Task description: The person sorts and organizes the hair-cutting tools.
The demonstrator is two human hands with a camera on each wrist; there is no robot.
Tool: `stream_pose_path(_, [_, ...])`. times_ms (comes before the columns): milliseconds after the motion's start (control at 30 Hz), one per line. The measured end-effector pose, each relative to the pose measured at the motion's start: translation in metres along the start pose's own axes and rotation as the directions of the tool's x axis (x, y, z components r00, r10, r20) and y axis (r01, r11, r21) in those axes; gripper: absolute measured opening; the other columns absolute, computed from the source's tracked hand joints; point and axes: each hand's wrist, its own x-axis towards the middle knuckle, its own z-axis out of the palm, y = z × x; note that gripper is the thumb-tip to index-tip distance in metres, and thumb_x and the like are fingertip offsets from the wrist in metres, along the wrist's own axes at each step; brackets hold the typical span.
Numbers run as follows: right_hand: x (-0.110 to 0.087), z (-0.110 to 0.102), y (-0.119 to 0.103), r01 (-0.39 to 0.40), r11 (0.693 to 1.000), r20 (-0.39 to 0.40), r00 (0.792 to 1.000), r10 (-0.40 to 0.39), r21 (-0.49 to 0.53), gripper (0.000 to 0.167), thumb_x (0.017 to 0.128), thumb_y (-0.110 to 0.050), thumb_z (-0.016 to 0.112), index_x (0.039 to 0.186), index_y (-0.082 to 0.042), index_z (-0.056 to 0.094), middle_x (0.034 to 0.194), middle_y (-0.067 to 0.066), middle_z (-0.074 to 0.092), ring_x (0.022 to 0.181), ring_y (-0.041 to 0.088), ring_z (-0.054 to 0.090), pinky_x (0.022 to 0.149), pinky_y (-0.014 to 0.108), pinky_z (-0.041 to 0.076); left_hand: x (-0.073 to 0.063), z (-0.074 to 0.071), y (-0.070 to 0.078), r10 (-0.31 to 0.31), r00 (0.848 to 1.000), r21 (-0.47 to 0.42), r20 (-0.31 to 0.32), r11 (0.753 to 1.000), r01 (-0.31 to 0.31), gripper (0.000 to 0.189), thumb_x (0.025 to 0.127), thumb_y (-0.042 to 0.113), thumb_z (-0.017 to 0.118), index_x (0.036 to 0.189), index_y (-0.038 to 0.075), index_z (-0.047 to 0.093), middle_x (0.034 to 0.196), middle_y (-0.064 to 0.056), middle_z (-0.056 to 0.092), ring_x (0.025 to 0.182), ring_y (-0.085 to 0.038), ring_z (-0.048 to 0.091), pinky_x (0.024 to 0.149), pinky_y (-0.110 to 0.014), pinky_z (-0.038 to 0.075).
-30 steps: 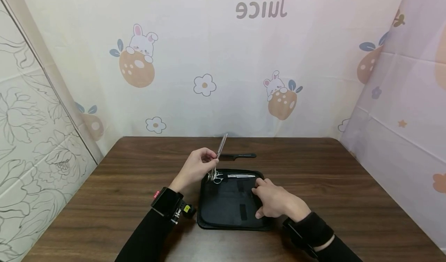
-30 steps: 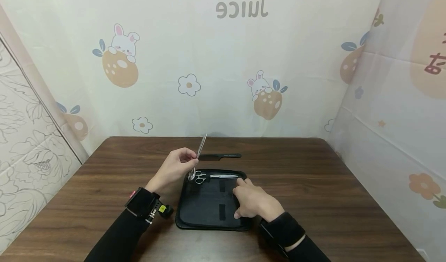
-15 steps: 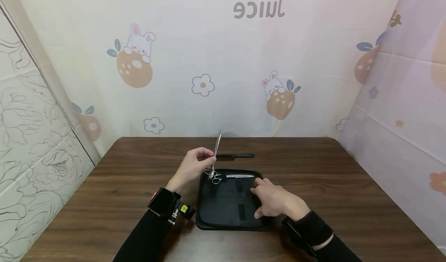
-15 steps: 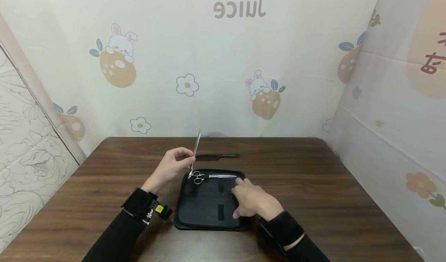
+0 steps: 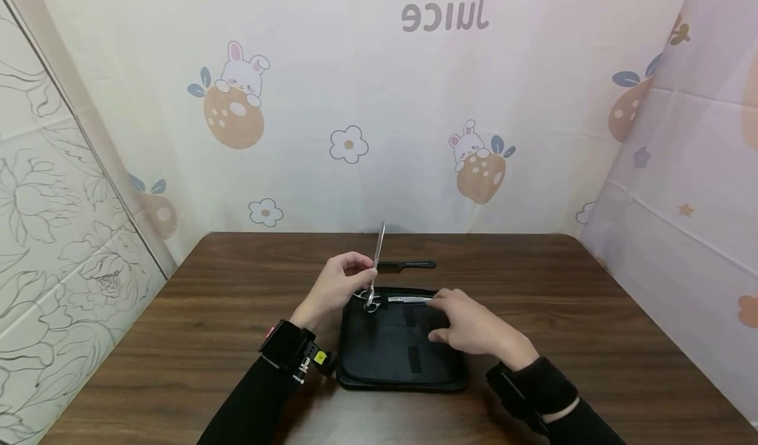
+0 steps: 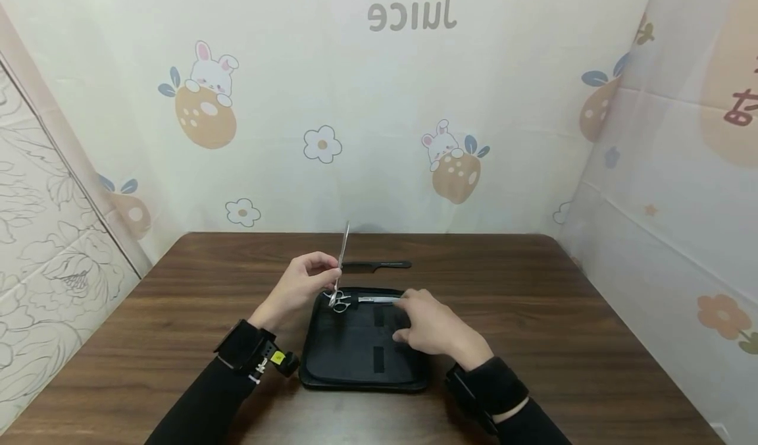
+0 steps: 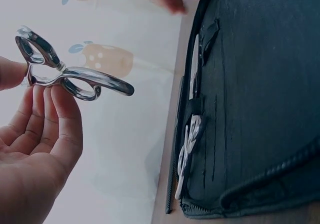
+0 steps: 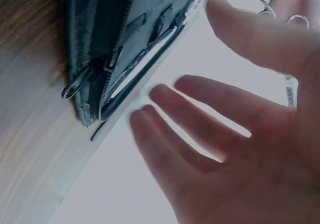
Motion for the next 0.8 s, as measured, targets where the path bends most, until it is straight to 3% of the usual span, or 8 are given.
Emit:
stream_pose_path(167, [0.004,-0.001,0.003,0.123,0.984,-0.175,0.980,-0.100,0.130,0.043,0.093,-0.014,0.076,0.130,0.002,0.064,0.124,0.015,0.064,0.114,0.034,0.063,0.092,0.047,0.052,-0.001,0.002,0.003,0.007,1.000,-0.017,0.000,1.000,-0.007,0.016,0.097,0.006,0.067,0.107,-0.006,0.065,0.093,-0.013,0.068,0.084,-0.035,0.065,0.074,-0.027,0.055])
stream_pose_path(367, [0.009,0.003,0.003,0.181,0.924,-0.317,0.946,-0.070,0.338,0.033,0.093,-0.013,0.076,0.124,-0.003,0.068,0.116,0.012,0.069,0.105,0.026,0.067,0.089,0.038,0.056,-0.002,0.009,0.003,0.027,1.000,-0.017,0.008,0.999,-0.027,0.016,0.097,0.004,0.068,0.108,-0.006,0.065,0.096,-0.013,0.068,0.079,-0.020,0.065,0.078,-0.038,0.057])
stream_pose_path(467, [0.010,0.002,0.000,0.191,0.887,-0.360,0.932,-0.029,0.422,0.030,0.093,-0.013,0.076,0.121,-0.006,0.070,0.113,0.007,0.071,0.103,0.023,0.068,0.091,0.041,0.055,-0.003,0.012,0.004,0.032,0.999,-0.025,0.010,0.999,-0.032,0.015,0.096,0.004,0.068,0.108,-0.005,0.065,0.096,-0.011,0.068,0.079,-0.021,0.065,0.079,-0.039,0.056])
stream_pose_path(600, [0.010,0.002,-0.003,0.212,0.824,-0.390,0.921,0.012,0.526,0.028,0.092,-0.015,0.077,0.119,-0.007,0.072,0.113,0.007,0.073,0.106,0.025,0.070,0.096,0.044,0.053,-0.004,0.015,0.006,0.046,0.999,0.004,0.021,0.999,-0.046,0.014,0.096,0.006,0.069,0.108,-0.002,0.066,0.098,-0.010,0.068,0.084,-0.021,0.065,0.079,-0.032,0.054])
stream_pose_path(700, [0.009,0.001,-0.006,0.225,0.787,-0.392,0.920,0.023,0.574,0.030,0.092,-0.017,0.077,0.120,-0.007,0.071,0.114,0.007,0.073,0.107,0.025,0.070,0.095,0.037,0.053,-0.006,0.018,0.008,0.060,0.997,0.035,0.038,0.997,-0.062,0.014,0.096,0.008,0.069,0.107,0.000,0.067,0.099,-0.009,0.067,0.088,-0.019,0.064,0.081,-0.029,0.052])
stream_pose_path(800, [0.008,0.001,-0.008,0.233,0.772,-0.395,0.918,0.026,0.591,0.030,0.092,-0.018,0.077,0.120,-0.007,0.071,0.114,0.008,0.073,0.108,0.024,0.069,0.092,0.028,0.054,-0.007,0.021,0.010,0.070,0.996,0.050,0.059,0.996,-0.073,0.015,0.097,0.010,0.069,0.108,0.000,0.067,0.099,-0.009,0.067,0.089,-0.020,0.064,0.081,-0.030,0.051])
